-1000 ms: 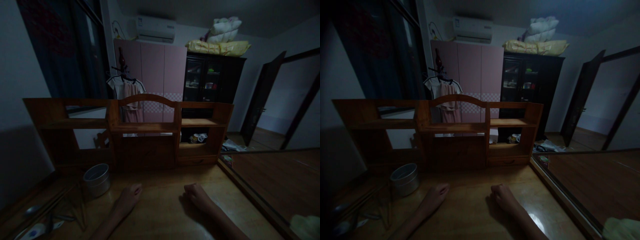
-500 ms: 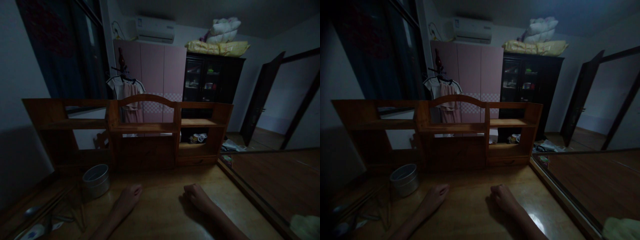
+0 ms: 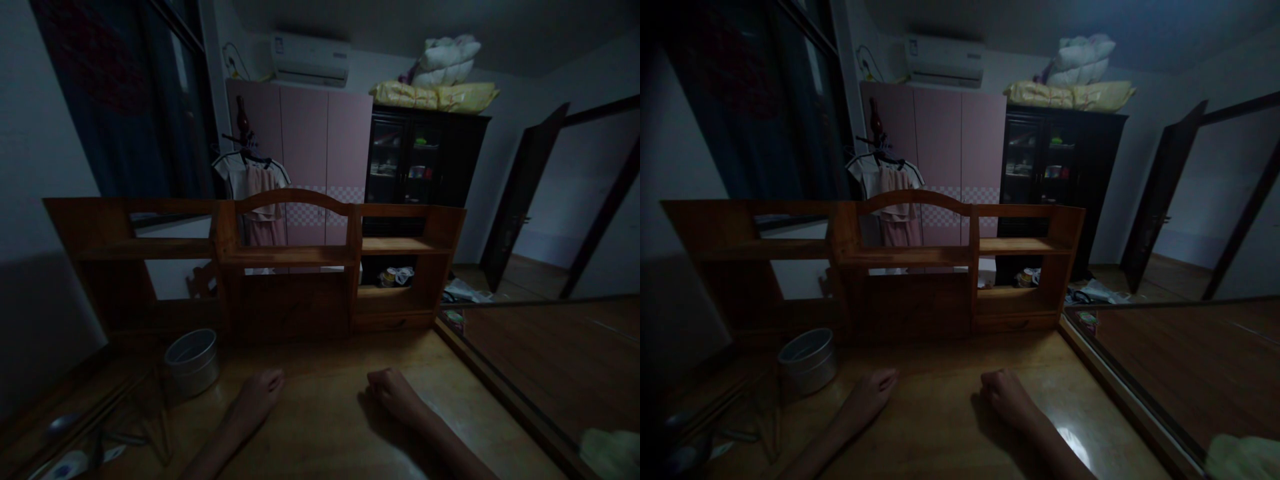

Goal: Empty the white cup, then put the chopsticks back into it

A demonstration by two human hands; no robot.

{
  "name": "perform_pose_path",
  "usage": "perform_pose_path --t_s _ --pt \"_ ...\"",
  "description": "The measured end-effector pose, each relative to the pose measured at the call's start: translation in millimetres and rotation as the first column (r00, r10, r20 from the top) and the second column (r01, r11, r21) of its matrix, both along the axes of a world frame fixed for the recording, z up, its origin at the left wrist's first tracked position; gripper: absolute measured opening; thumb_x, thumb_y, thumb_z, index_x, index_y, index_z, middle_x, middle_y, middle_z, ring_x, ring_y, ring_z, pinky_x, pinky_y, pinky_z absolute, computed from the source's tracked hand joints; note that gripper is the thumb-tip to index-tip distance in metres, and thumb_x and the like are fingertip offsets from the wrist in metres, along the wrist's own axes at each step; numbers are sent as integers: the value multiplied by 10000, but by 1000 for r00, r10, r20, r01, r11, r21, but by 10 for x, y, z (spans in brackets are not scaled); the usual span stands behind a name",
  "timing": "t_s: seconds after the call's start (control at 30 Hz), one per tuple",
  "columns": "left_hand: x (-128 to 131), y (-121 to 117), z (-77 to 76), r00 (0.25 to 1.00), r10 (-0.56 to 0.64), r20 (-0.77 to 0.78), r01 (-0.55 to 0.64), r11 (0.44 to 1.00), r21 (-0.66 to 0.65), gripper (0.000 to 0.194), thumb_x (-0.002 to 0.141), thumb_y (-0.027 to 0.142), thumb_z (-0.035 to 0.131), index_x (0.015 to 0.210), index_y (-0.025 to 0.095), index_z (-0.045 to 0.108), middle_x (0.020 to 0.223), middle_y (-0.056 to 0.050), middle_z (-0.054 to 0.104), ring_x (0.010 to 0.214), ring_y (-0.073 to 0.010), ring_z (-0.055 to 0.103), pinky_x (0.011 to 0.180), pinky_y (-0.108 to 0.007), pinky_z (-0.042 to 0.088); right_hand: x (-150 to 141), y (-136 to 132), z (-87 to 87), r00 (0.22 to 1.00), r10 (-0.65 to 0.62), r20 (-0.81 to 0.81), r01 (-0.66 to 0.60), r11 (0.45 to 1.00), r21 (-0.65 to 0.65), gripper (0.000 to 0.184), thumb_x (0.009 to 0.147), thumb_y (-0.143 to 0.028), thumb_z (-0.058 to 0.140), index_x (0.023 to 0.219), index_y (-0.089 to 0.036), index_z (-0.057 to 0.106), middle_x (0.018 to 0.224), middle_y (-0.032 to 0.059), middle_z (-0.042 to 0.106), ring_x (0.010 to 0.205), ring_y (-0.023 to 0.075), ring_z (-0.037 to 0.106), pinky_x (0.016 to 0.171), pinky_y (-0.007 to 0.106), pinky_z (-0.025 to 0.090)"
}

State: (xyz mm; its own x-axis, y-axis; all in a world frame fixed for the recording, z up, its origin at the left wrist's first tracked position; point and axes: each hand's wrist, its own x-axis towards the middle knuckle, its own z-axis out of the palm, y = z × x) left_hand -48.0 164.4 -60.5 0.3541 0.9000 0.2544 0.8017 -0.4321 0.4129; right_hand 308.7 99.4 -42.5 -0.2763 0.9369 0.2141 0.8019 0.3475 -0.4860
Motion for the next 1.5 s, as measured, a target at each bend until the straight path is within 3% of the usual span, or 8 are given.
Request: perform_pose_path --t_s 0.53,0.93,1.5 --pt "-11 -11 6 1000 -4 30 5 1000 -31 243 882 266 350 663 177 405 651 22 483 624 -121 459 583 -264 215 -9 -10 13 1000 10 -2 -10 1000 -11 169 753 -89 439 603 -158 477 574 5 544 576 119 526 533 247 200" --pt "-3 -5 -6 999 -6 35 7 1000 -21 254 882 274 343 653 180 398 639 22 473 616 -125 456 583 -263 217 -15 6 7 1000 2 -1 -2 1000 -22 156 701 -59 433 577 -153 448 535 -10 473 549 108 472 523 249 179" --pt "3 -7 13 999 -10 39 12 999 -33 259 890 280 342 659 176 400 646 20 470 630 -126 457 591 -263 218 -15 -13 20 1000 2 10 -2 1000 -29 178 732 -49 437 604 -151 506 582 12 543 604 135 520 544 248 202"
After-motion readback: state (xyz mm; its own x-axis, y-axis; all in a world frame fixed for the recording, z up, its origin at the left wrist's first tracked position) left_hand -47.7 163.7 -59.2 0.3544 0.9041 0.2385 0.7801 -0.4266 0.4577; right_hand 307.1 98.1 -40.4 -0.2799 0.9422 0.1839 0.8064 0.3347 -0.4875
